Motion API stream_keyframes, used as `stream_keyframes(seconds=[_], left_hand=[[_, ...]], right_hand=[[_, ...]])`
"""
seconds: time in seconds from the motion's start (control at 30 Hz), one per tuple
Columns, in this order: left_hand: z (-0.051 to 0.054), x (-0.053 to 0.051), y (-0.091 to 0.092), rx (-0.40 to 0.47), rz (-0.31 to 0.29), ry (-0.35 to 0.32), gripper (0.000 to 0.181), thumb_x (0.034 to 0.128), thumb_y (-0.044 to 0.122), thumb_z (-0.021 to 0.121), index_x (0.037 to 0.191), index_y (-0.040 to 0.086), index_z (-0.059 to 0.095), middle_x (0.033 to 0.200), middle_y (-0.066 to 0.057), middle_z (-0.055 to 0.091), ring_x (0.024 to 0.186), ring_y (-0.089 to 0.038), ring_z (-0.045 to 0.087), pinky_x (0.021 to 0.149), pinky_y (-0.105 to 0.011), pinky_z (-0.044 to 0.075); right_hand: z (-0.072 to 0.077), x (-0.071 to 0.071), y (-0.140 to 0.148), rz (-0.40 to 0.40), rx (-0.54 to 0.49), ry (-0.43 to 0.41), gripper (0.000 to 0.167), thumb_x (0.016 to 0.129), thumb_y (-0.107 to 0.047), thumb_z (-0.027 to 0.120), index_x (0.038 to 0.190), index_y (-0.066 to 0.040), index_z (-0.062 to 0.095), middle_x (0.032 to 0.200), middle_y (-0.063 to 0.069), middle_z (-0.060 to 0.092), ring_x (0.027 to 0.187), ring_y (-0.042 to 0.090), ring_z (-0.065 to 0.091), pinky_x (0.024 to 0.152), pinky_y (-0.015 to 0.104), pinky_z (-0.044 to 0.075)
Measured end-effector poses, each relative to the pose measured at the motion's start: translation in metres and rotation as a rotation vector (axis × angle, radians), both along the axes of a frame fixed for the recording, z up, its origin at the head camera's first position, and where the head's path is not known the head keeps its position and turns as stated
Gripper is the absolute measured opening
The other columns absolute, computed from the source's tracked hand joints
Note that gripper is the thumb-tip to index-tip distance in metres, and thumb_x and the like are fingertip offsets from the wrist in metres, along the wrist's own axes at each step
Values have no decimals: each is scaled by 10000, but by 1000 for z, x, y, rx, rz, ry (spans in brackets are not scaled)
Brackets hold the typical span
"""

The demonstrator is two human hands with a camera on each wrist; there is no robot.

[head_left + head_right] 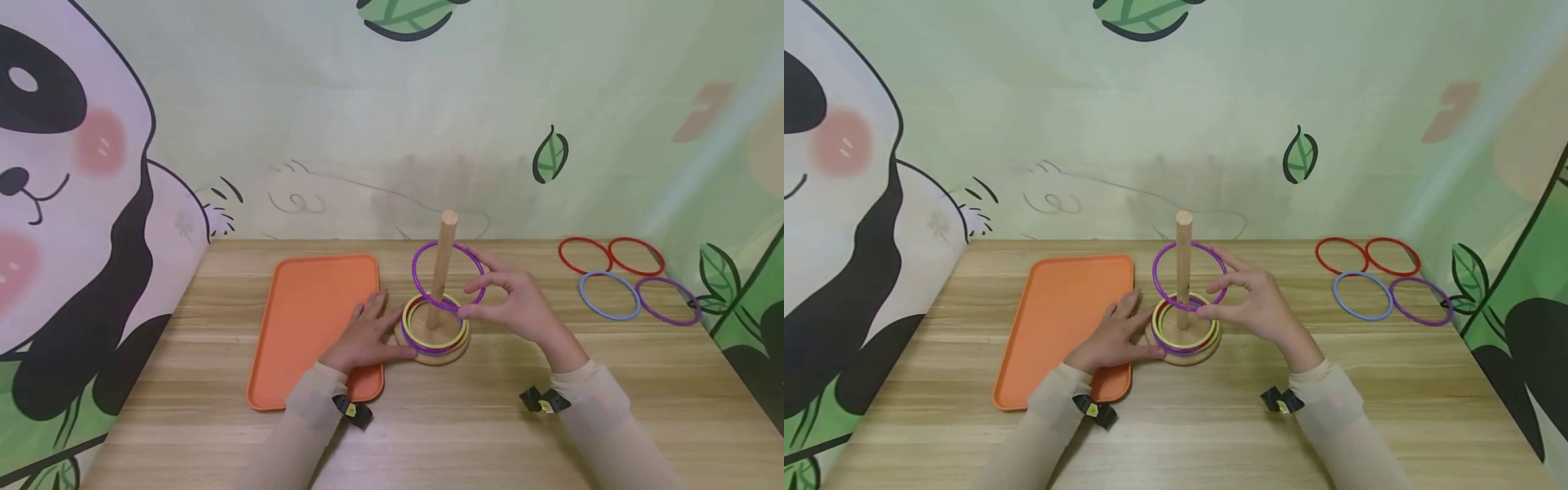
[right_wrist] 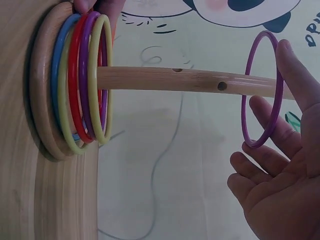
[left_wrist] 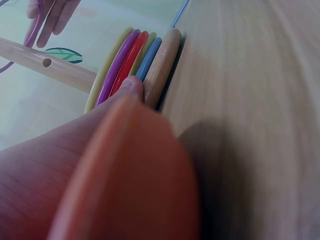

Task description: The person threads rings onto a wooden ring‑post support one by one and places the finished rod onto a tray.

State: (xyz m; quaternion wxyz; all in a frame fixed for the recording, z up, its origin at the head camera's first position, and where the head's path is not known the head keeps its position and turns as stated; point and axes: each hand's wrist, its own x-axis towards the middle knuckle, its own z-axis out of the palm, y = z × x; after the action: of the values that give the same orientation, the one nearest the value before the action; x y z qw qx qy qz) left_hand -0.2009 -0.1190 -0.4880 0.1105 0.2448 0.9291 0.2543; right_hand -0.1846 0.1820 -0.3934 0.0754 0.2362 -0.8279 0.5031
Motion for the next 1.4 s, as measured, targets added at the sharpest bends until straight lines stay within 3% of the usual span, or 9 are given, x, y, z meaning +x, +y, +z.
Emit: stream_keyframes(seconds=[0.4, 0.63, 0.8, 1.4], left_hand=[[-1, 0, 0, 0, 1, -9, 993, 874, 663, 758, 1670, 246, 336, 1747, -228, -16, 1615, -407, -29, 1292, -552, -23], [-3, 0, -1, 1, 6, -9, 993, 872, 676, 750, 1671, 259, 334, 1750, -215, -28, 1616, -392, -41, 1292, -537, -39], [-2, 0, -1, 8, 6, -6, 992, 870, 684, 746, 1666, 246, 348, 1754, -203, -23, 1617, -385, -39, 1294, -528, -41], [0, 0, -2, 5, 4, -6, 985, 871, 671, 754, 1660, 232, 362, 1751, -222, -2, 1618, -396, -30, 1294, -543, -21]], right_hand=[[-12, 1, 0, 17, 35, -65, 259, 746, -93, 967, 961, -88, 823, 1602, 138, 497, 1493, 427, 422, 1225, 648, 271], [-17, 2, -3, 30, 39, -89, 307, 753, -106, 963, 1008, -19, 816, 1611, 153, 479, 1498, 443, 406, 1227, 656, 254], [-24, 2, -4, 15, 59, -122, 310, 753, -144, 971, 1007, -45, 824, 1607, 135, 489, 1495, 440, 411, 1224, 661, 256], [-46, -3, -7, 39, 86, -98, 291, 759, -137, 965, 967, 0, 815, 1567, 181, 520, 1449, 452, 466, 1202, 632, 324]])
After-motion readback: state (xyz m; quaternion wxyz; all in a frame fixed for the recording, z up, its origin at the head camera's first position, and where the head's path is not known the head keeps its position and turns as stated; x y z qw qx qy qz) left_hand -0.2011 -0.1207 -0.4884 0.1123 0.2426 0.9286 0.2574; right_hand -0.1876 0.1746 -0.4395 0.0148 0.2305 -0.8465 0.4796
